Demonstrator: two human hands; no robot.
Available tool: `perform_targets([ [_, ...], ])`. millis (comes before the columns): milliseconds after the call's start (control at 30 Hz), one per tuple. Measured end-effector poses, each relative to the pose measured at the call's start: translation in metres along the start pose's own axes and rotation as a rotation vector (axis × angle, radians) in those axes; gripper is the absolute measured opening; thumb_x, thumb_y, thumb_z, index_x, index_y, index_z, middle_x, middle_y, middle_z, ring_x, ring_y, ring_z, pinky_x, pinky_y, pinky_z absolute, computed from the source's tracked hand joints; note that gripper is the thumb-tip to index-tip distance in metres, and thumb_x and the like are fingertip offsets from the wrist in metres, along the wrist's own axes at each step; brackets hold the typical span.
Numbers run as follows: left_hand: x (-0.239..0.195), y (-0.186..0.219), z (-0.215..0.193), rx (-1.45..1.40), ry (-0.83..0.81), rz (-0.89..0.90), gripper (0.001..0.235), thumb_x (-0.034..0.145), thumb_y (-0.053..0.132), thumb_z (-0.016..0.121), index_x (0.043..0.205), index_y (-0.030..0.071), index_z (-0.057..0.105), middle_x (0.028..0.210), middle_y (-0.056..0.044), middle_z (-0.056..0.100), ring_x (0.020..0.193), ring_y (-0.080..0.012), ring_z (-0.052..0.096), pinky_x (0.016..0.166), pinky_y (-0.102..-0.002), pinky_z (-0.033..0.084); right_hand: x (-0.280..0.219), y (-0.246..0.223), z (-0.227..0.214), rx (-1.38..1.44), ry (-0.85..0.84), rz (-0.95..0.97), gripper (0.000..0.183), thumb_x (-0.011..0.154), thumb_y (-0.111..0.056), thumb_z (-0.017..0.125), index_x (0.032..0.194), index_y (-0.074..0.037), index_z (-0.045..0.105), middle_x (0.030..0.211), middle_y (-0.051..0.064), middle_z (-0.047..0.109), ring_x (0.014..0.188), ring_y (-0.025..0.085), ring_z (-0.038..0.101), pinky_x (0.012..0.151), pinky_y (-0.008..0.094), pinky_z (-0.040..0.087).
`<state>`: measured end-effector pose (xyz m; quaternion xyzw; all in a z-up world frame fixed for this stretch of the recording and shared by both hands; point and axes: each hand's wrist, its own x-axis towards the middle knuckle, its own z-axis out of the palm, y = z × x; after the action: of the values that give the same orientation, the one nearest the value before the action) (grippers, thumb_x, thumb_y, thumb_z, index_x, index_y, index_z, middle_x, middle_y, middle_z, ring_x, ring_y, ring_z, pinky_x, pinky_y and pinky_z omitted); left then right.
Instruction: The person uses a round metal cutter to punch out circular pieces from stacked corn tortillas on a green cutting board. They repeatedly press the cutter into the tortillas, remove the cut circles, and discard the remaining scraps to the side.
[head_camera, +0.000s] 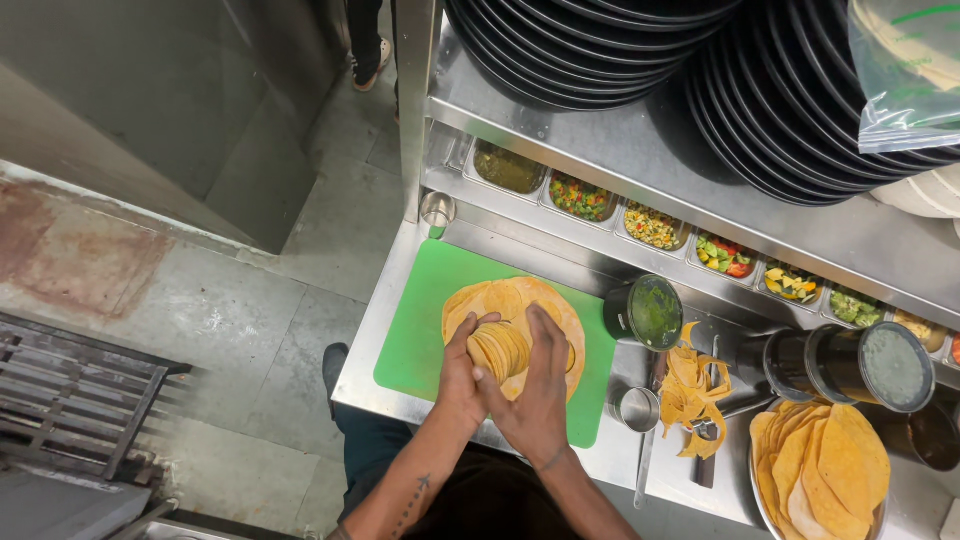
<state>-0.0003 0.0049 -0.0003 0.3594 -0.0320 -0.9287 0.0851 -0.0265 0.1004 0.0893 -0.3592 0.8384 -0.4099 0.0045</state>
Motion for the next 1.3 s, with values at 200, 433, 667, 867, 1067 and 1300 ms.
perform_targets([
  [200,0.022,-0.010,-0.023,0.125,0.214,0.125,0.045,0.104,0.039,0.048,0.116,0.001,0.067,0.110,-0.016,0.067,0.097,-0.0267,0.066,0.089,-0.041,0.055,-0.017,0.044,0.035,0.097,-0.157,0.377,0.050,0.094,-0.026,0.063,0.137,-0.003,0.052,0.128,0.019,0.055,0.122,0.034,0.052,0.105,0.041,0.043],
  [433,0.011,-0.008,-0.033,0.378,0.377,0.287,0.043,0.104,0.030,0.039,0.114,0.004,0.072,0.117,-0.008,0.067,0.109,-0.0189,0.060,0.097,-0.030,0.045,-0.031,0.069,0.072,0.457,-0.225,0.560,0.053,0.092,-0.016,0.047,0.145,-0.008,0.045,0.130,0.018,0.050,0.125,0.033,0.049,0.109,0.038,0.039],
  [667,0.006,0.007,-0.022,0.502,0.396,0.348,0.042,0.103,0.029,0.040,0.114,0.001,0.070,0.117,-0.013,0.066,0.108,-0.0210,0.059,0.096,-0.031,0.044,-0.012,0.037,0.052,0.383,-0.302,0.376,0.046,0.096,-0.013,0.043,0.141,-0.010,0.052,0.139,0.017,0.053,0.132,0.033,0.047,0.112,0.040,0.037],
  [867,0.012,0.006,-0.025,0.646,0.380,0.439,0.045,0.103,0.031,0.040,0.110,-0.002,0.070,0.114,-0.015,0.067,0.105,-0.0205,0.060,0.093,-0.030,0.045,-0.014,0.045,0.060,0.472,-0.302,0.371,0.047,0.097,-0.014,0.045,0.144,-0.011,0.046,0.142,0.014,0.049,0.138,0.028,0.045,0.116,0.038,0.032],
  [1067,0.000,0.035,-0.029,0.866,0.238,0.156,0.039,0.094,0.028,0.063,0.127,0.008,0.059,0.112,-0.018,0.069,0.095,-0.0203,0.066,0.078,-0.031,0.053,0.000,0.077,0.058,0.636,-0.311,0.597,0.044,0.097,-0.014,0.048,0.139,-0.016,0.058,0.143,0.011,0.058,0.134,0.023,0.050,0.114,0.035,0.035],
  [1300,0.024,0.033,-0.056,1.232,0.170,0.566,0.048,0.099,0.027,0.059,0.144,0.012,0.058,0.139,-0.020,0.058,0.126,-0.0279,0.059,0.104,-0.038,0.046,0.025,0.090,0.068,0.650,-0.502,0.726,0.047,0.094,-0.020,0.044,0.139,-0.025,0.058,0.147,-0.001,0.053,0.128,0.018,0.052,0.095,0.034,0.052],
])
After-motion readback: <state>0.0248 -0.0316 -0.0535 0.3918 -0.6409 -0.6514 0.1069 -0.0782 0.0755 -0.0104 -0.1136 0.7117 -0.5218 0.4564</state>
